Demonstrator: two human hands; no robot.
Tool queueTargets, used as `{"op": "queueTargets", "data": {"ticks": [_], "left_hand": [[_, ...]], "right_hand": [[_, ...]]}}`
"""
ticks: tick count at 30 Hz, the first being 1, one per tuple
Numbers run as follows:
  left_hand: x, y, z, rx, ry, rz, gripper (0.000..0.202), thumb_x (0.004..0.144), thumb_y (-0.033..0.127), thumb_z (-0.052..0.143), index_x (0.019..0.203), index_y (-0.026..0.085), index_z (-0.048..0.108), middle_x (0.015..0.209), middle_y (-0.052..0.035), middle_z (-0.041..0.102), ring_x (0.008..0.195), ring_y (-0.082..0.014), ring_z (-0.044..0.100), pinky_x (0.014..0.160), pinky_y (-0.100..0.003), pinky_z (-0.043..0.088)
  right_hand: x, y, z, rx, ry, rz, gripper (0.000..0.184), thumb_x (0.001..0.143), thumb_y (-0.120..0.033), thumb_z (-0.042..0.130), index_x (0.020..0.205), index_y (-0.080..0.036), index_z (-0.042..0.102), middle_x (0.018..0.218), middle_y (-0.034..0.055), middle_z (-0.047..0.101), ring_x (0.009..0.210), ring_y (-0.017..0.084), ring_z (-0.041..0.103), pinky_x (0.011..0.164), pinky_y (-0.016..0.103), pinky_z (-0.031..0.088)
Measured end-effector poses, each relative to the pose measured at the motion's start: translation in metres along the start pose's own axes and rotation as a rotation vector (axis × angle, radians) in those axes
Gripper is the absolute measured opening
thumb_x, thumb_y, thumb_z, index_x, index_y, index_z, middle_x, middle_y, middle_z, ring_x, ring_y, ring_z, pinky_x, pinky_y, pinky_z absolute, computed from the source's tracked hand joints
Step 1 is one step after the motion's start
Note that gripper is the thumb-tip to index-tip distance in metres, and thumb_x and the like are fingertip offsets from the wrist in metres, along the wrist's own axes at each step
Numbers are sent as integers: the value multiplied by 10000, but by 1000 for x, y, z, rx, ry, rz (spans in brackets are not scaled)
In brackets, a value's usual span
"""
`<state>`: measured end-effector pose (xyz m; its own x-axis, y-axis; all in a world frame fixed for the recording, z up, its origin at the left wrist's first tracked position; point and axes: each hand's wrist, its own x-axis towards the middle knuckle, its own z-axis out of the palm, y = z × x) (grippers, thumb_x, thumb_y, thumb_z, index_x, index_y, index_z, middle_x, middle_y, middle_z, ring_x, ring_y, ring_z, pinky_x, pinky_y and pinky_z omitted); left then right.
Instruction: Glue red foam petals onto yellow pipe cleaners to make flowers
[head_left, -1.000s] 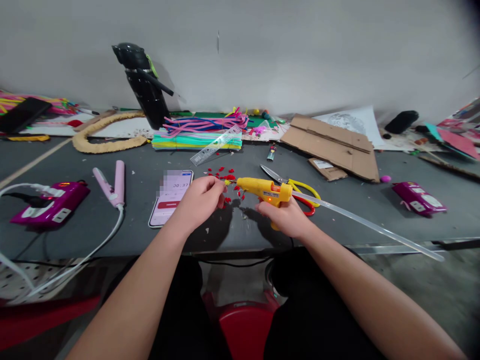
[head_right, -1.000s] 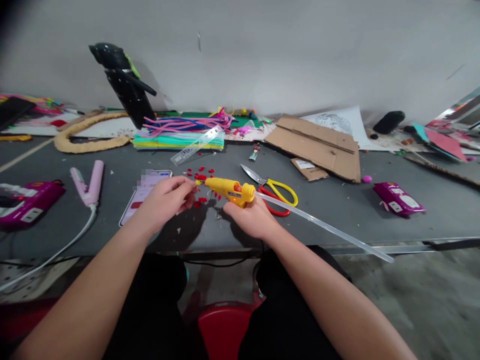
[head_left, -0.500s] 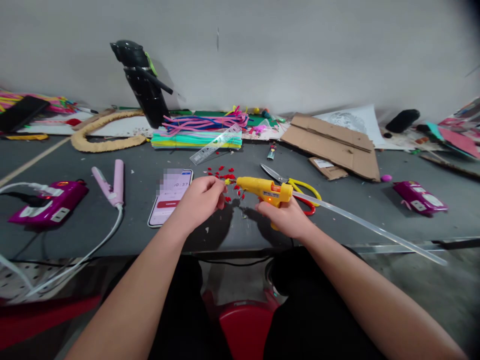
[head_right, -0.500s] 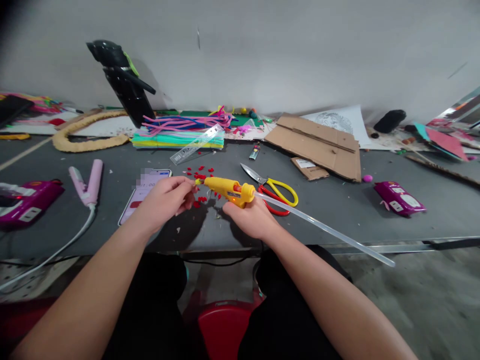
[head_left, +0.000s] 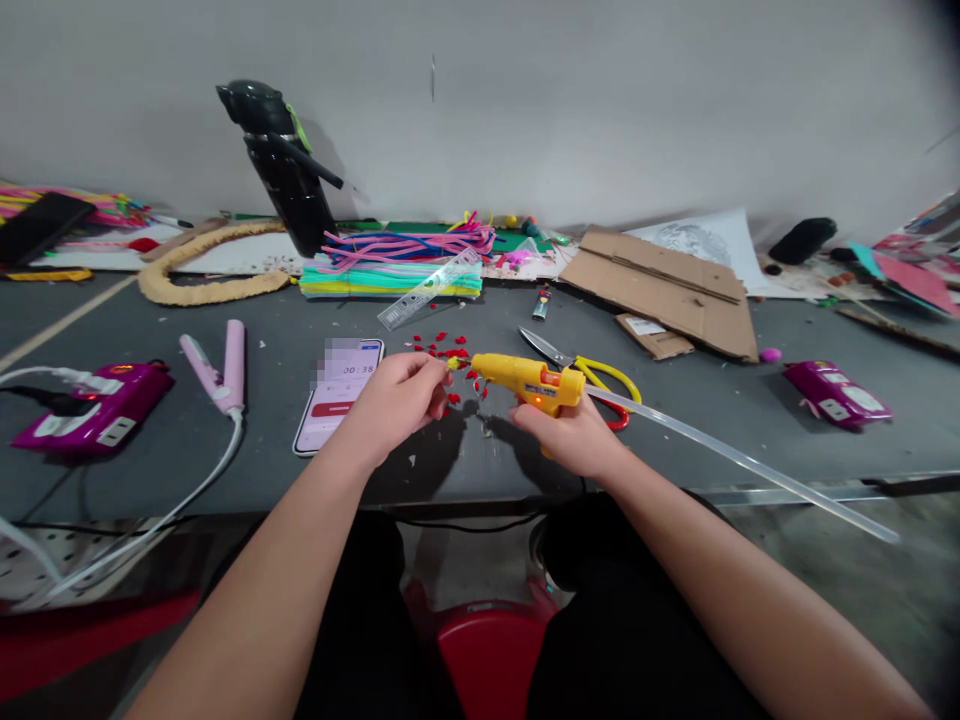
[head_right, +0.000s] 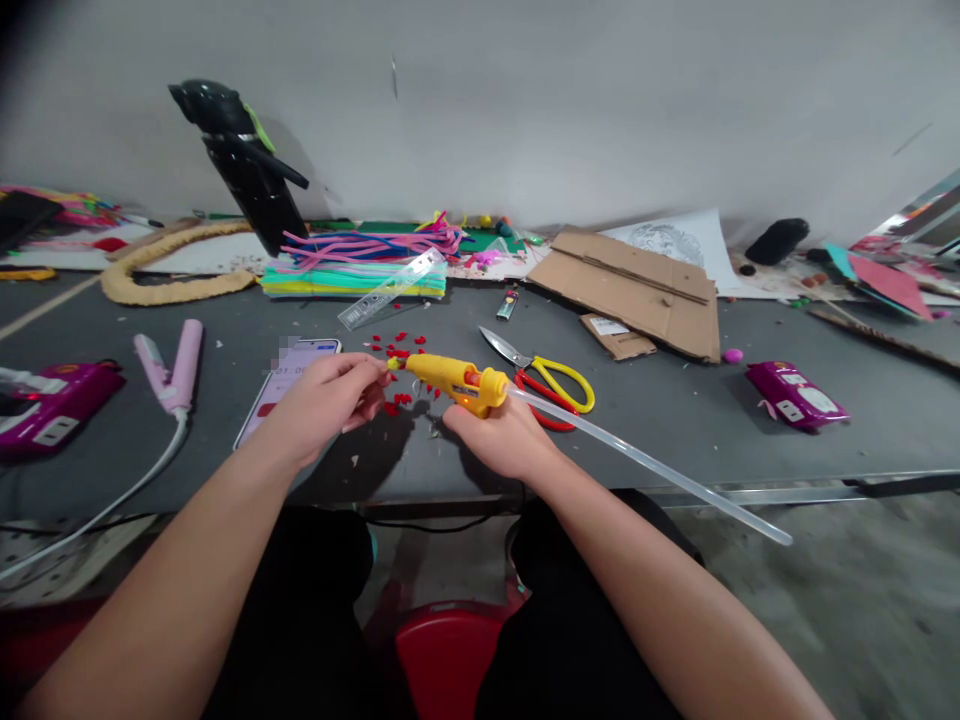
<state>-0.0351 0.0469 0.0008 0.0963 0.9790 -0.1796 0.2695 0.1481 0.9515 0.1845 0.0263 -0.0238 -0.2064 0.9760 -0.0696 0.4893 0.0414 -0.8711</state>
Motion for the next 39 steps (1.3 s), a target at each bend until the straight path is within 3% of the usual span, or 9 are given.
{"op": "queueTargets", "data": {"ticks": [10, 17, 26, 29, 34, 39], "left_hand": [[0, 2, 0, 31, 24, -8, 243, 839, 366, 522, 671, 199, 578, 495, 7, 493, 476, -123, 444, 423, -224, 279], [-1, 7, -8, -8, 100, 41, 223, 817, 356, 536, 657, 200, 549, 485, 10, 469, 455, -113, 400, 420, -224, 261], [0, 6, -13, -36, 103, 58, 223, 820, 345, 556, 655, 195, 567, 469, 14, 474, 437, -97, 352, 415, -225, 243], [-1, 5, -12, -21, 88, 60, 244, 830, 371, 565, 663, 192, 579, 462, 11, 478, 444, -99, 354, 418, -225, 249], [-1, 5, -13, -3, 96, 48, 231, 825, 357, 556, 667, 192, 590, 459, 11, 471, 454, -106, 369, 424, -232, 242], [0, 2, -15, 53, 97, 63, 237, 831, 355, 546, 670, 189, 597, 481, 6, 491, 475, -110, 394, 445, -235, 263]], "right_hand": [[-2, 0, 1, -36, -14, 36, 153, 804, -374, 573, 775, -224, 558, 577, -40, 509, 514, 126, 484, 457, 261, 335], [1, -10, -7, -151, 0, -62, 167, 827, -376, 581, 817, -222, 647, 609, -15, 547, 540, 135, 492, 491, 280, 351], [33, 12, -19, -375, 233, -84, 480, 847, -634, 568, 1046, -218, 701, 917, 76, 659, 828, 237, 607, 716, 343, 424], [35, 14, -18, -434, 239, -121, 503, 839, -663, 557, 984, -197, 678, 966, 78, 625, 818, 214, 576, 728, 338, 410], [23, 6, -23, -534, 215, -33, 477, 773, -666, 630, 824, -192, 605, 820, 36, 550, 630, 148, 450, 594, 302, 329], [11, 3, -39, -614, 135, -52, 469, 767, -665, 647, 781, -203, 562, 801, 31, 565, 670, 157, 483, 613, 292, 340]]}}
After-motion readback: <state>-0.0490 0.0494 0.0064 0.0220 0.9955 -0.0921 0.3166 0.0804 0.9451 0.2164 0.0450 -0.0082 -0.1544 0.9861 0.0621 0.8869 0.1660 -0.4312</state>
